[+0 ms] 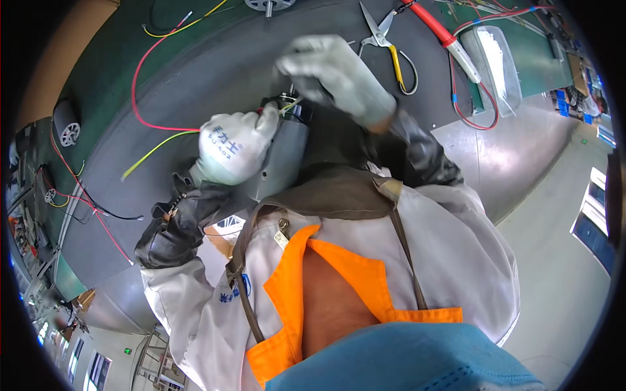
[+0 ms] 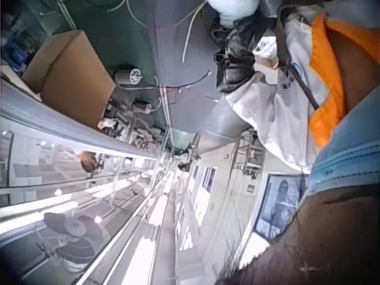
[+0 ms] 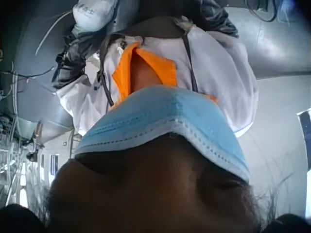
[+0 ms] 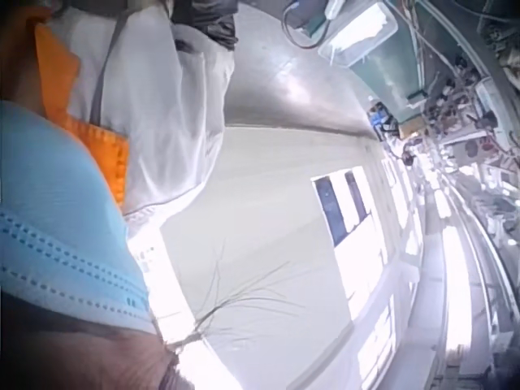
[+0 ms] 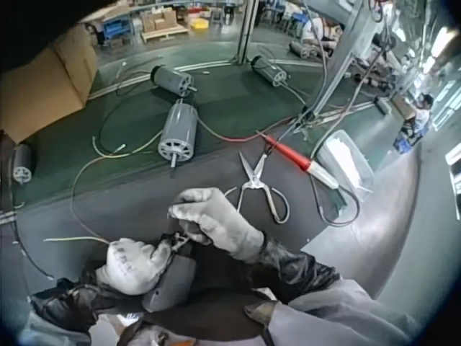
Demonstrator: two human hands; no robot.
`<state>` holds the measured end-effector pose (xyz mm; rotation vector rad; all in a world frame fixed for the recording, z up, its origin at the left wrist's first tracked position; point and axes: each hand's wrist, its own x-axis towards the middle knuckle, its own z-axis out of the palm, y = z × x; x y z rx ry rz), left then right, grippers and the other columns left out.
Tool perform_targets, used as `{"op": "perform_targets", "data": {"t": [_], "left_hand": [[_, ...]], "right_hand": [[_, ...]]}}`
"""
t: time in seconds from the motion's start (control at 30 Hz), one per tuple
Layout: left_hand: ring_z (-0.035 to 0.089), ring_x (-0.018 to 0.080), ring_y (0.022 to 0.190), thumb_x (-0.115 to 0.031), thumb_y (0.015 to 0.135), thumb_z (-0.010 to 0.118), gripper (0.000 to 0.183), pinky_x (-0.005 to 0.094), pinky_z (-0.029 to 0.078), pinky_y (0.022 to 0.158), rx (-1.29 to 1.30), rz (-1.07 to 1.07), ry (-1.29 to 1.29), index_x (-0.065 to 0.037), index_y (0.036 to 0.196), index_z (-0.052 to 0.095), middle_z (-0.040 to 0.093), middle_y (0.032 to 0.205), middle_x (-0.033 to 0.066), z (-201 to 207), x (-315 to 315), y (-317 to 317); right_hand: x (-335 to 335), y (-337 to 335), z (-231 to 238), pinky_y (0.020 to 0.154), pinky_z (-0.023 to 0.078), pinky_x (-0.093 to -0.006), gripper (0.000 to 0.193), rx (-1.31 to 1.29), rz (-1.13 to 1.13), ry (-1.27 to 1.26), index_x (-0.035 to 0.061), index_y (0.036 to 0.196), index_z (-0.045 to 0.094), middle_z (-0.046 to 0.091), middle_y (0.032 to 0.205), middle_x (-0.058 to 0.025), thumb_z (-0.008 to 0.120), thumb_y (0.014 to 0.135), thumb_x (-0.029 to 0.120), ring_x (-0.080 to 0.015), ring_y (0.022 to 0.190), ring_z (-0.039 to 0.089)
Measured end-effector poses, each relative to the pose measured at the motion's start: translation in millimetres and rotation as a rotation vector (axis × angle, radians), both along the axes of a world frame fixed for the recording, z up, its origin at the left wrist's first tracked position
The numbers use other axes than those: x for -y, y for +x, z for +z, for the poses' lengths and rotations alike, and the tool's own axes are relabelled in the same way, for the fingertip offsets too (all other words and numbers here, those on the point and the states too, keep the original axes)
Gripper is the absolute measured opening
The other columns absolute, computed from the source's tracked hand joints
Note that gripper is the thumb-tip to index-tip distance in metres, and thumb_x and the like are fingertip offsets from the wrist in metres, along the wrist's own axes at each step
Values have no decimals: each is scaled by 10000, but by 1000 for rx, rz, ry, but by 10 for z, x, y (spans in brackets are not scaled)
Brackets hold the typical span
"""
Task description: Connect wires to electrical motors and secure connections using pliers and scissors on an assembly line.
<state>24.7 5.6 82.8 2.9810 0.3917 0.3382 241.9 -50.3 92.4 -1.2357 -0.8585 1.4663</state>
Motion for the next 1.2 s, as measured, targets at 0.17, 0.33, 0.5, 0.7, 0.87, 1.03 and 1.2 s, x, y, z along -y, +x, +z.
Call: {"op": "perform_targets", "data": {"t": [0.17,0.33,0.5,0.7,0.87,1.03,1.2], "left_hand": [[615,262,548,-179,862,681,253,398,472,517,5,-63,41,-31,1056,617,575,617,63,-112,16,92],[641,262,614,-364,882,700,298,370,502,529,118,95,-87,-113,1037,662,606,727,68,127,-7,-18],[641,310,1045,-271,936,677,319,385,515,903,142,-110,-391,-70,1183,678,662,1078,160,58,-346,385],[669,165,982,-308,996,627,370,346,560,857,322,129,-1842,34,1138,613,679,1034,83,110,-511,373],[678,226,952,-272,997,615,322,405,573,856,470,310,-2092,21,1132,619,680,1027,108,9,-560,260],[669,208,876,-251,1002,601,289,390,576,814,523,314,-2192,10,1124,619,673,975,89,-111,-583,293],[668,205,875,-239,1013,580,265,380,575,799,499,329,-2180,2,1117,616,674,983,85,-183,-615,350]], "right_hand": [[-347,-215,-21,457,369,-197,319,22,-117,98,-63,1022,674,586,832,-48,603,988,246,-63,538,496],[199,344,-244,823,531,-409,225,1527,-607,297,28,1036,707,707,1001,-169,692,869,178,-384,920,662],[906,265,-837,1117,351,-512,593,1676,-379,78,46,1356,525,469,1395,-248,555,774,-64,-452,1357,381],[1843,120,-497,1042,418,-485,769,1452,-185,-55,85,1494,383,484,1396,-234,676,790,-12,-433,1250,477],[1951,483,-549,909,523,-420,749,1317,-156,-94,87,1470,436,564,1300,-187,648,770,-78,-326,1073,608],[1407,520,-193,878,527,-276,649,258,-172,-166,36,1453,465,623,1188,-88,707,851,35,-131,989,600],[950,247,69,927,511,-401,617,1115,364,9,-8,1393,486,624,1186,-244,688,919,331,-347,1082,644]]}}
